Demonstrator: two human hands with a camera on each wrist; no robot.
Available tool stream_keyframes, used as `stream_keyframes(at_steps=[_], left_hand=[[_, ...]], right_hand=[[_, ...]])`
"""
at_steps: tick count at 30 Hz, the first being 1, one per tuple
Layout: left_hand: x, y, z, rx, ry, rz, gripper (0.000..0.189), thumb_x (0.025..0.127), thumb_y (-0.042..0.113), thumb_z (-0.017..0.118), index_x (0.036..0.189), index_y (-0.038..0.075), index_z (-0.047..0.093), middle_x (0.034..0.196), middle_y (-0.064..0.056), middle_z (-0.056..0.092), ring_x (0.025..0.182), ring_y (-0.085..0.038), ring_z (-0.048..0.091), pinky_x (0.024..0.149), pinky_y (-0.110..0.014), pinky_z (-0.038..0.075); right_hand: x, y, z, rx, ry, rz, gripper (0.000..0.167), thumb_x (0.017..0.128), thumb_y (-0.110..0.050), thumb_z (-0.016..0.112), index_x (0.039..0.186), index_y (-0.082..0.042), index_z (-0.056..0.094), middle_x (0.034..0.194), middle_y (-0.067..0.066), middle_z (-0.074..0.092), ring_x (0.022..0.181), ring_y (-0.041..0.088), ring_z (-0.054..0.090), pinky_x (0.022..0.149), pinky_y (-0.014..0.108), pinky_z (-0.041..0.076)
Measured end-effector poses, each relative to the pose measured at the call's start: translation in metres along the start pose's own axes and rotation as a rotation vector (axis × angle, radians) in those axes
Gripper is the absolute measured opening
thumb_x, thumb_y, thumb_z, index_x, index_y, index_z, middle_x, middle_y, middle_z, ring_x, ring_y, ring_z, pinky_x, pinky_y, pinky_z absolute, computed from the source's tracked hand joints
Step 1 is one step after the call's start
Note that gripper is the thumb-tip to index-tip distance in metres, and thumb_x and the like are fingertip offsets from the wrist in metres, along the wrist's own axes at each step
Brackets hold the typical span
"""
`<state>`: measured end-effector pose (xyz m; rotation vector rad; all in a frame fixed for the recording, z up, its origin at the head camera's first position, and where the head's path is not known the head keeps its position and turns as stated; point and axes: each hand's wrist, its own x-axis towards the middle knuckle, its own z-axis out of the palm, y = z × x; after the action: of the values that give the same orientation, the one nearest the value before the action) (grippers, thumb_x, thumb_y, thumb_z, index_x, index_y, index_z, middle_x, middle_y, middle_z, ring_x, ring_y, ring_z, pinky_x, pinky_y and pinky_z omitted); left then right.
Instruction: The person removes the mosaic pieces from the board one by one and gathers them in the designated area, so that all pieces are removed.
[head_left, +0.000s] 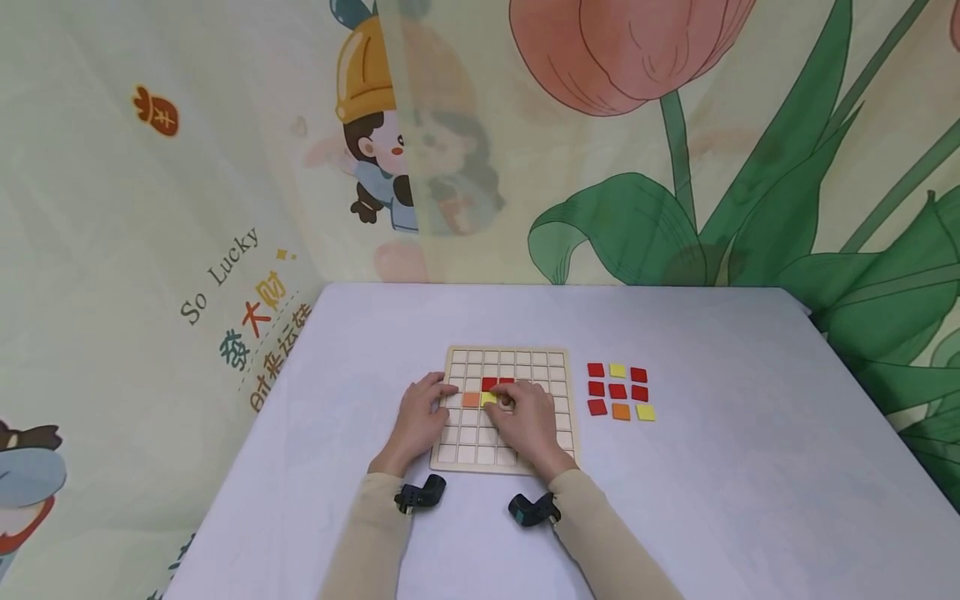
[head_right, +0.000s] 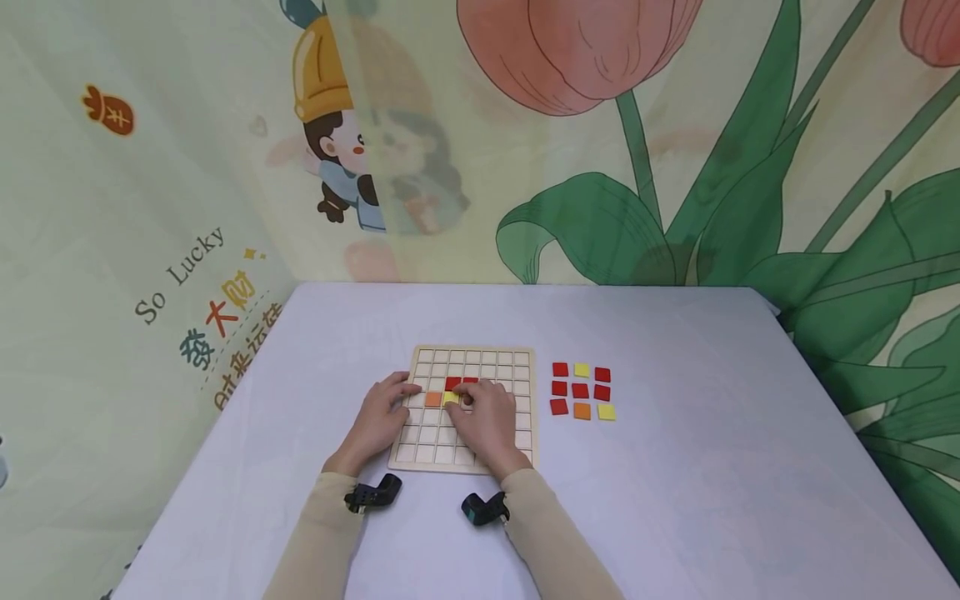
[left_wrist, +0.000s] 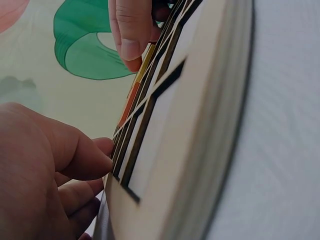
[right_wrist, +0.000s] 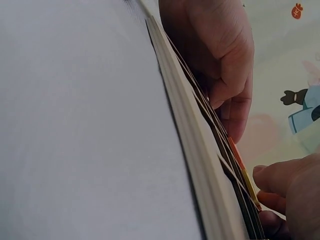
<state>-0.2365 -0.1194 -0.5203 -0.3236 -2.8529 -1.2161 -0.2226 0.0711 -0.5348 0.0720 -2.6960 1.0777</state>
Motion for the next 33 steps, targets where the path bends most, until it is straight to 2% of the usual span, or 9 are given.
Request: stream_keyframes(at_steps=[6, 13, 20, 29, 33], left_hand=[[0.0000, -0.0008, -0.0004, -0.002, 0.005, 0.002, 0.035, 0.086, -0.002, 0.054, 0.117, 0.005, 0.068, 0.144, -0.010, 0.050, 0.142, -0.030, 0.034, 0.122, -0.048, 0.013], [0.0004, -0.0003, -0.0006, -0.007, 0.000, -0.026, 0.036, 0.087, 0.000, 0.053, 0.119, 0.006, 0.068, 0.146, -0.008, 0.048, 0.143, -0.027, 0.032, 0.123, -0.044, 0.010], [-0.0002, -0.0001, -0.0005, -0.008, 0.011, -0.002, 0.035, 0.086, -0.001, 0.054, 0.118, 0.004, 0.068, 0.144, -0.011, 0.049, 0.142, -0.029, 0.033, 0.122, -0.048, 0.012], [0.0001, 0.0011, 0.0002, 0.005, 0.008, -0.004, 0.035, 0.087, -0.001, 0.053, 0.118, 0.004, 0.067, 0.144, -0.010, 0.049, 0.142, -0.029, 0.034, 0.122, -0.047, 0.012], [0.0006, 0.0006, 0.0006, 0.011, 0.001, -0.018, 0.035, 0.088, 0.000, 0.052, 0.119, 0.005, 0.067, 0.145, -0.008, 0.049, 0.143, -0.027, 0.033, 0.123, -0.044, 0.010]], right_hand=[[0.0005, -0.0009, 0.0014, -0.016, 0.004, -0.011, 0.023, 0.083, -0.030, 0.073, 0.102, -0.017, 0.076, 0.075, -0.008, 0.050, 0.077, 0.014, 0.044, 0.070, 0.031, 0.029], [0.0015, -0.0003, 0.0028, -0.018, 0.007, -0.018, 0.022, 0.081, -0.030, 0.076, 0.098, -0.017, 0.074, 0.076, -0.009, 0.051, 0.077, 0.014, 0.046, 0.073, 0.031, 0.031], [0.0019, 0.0000, 0.0018, -0.018, 0.009, -0.040, 0.022, 0.080, -0.029, 0.078, 0.096, -0.017, 0.071, 0.076, -0.009, 0.051, 0.078, 0.014, 0.046, 0.072, 0.032, 0.031], [0.0008, 0.0011, 0.0012, 0.022, 0.028, -0.034, 0.020, 0.081, -0.022, 0.077, 0.099, -0.019, 0.071, 0.098, -0.006, 0.063, 0.096, 0.017, 0.058, 0.082, 0.034, 0.038], [0.0001, 0.0017, 0.0020, 0.022, 0.052, -0.073, 0.019, 0.082, -0.020, 0.077, 0.099, -0.018, 0.071, 0.098, -0.005, 0.068, 0.093, 0.018, 0.060, 0.080, 0.035, 0.038]])
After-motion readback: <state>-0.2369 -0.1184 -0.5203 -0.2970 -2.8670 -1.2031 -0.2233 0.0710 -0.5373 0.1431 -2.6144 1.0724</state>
